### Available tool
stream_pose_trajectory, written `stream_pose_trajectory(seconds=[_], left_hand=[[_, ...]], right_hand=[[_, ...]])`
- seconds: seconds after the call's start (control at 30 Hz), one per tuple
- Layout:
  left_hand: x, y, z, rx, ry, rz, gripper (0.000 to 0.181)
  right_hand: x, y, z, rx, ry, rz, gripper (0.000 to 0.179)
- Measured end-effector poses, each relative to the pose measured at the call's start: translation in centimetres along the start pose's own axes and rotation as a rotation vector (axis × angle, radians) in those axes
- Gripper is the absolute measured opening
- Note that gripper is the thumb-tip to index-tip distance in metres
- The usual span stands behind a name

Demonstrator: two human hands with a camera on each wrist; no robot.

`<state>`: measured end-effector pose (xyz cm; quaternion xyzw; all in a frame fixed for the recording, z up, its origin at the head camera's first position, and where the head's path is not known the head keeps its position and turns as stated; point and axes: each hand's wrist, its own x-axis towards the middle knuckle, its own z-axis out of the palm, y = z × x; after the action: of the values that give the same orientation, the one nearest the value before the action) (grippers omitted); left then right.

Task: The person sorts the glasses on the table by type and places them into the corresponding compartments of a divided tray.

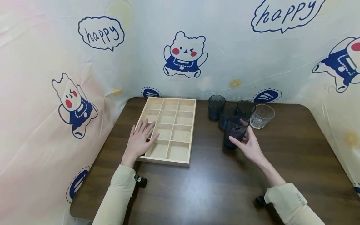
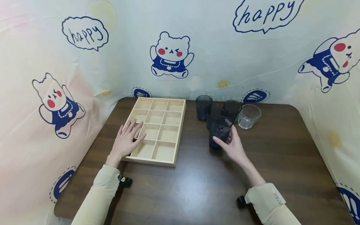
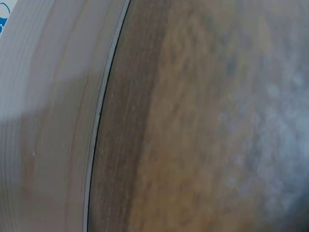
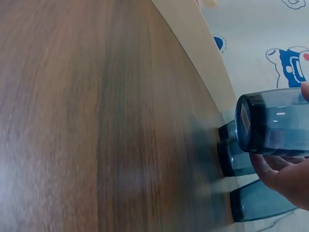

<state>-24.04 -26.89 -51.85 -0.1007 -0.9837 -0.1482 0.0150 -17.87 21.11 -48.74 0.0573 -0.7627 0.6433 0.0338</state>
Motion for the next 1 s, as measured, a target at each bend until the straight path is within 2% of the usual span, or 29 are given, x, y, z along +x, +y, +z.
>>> stream_pose_trajectory(seconds=[0.4, 0.67, 1.0], left_hand=[[-0.1, -0.1, 0.2, 0.009, 0.0, 0.005, 0.079], [0.0, -0.1, 0.1, 0.017, 0.005, 0.005, 0.079], [-0.1, 0.0, -0.1, 0.015, -0.004, 0.001, 0.079]], right_hand=[[0.4, -0.1, 1.5, 0.01, -0.018, -0.012, 0.082], [0.6, -0.7, 2.1, 0.001, -0.019, 0.021, 0.083], [1.0, -1.0, 3.1, 0.015, -0.056, -0.008, 0.083]])
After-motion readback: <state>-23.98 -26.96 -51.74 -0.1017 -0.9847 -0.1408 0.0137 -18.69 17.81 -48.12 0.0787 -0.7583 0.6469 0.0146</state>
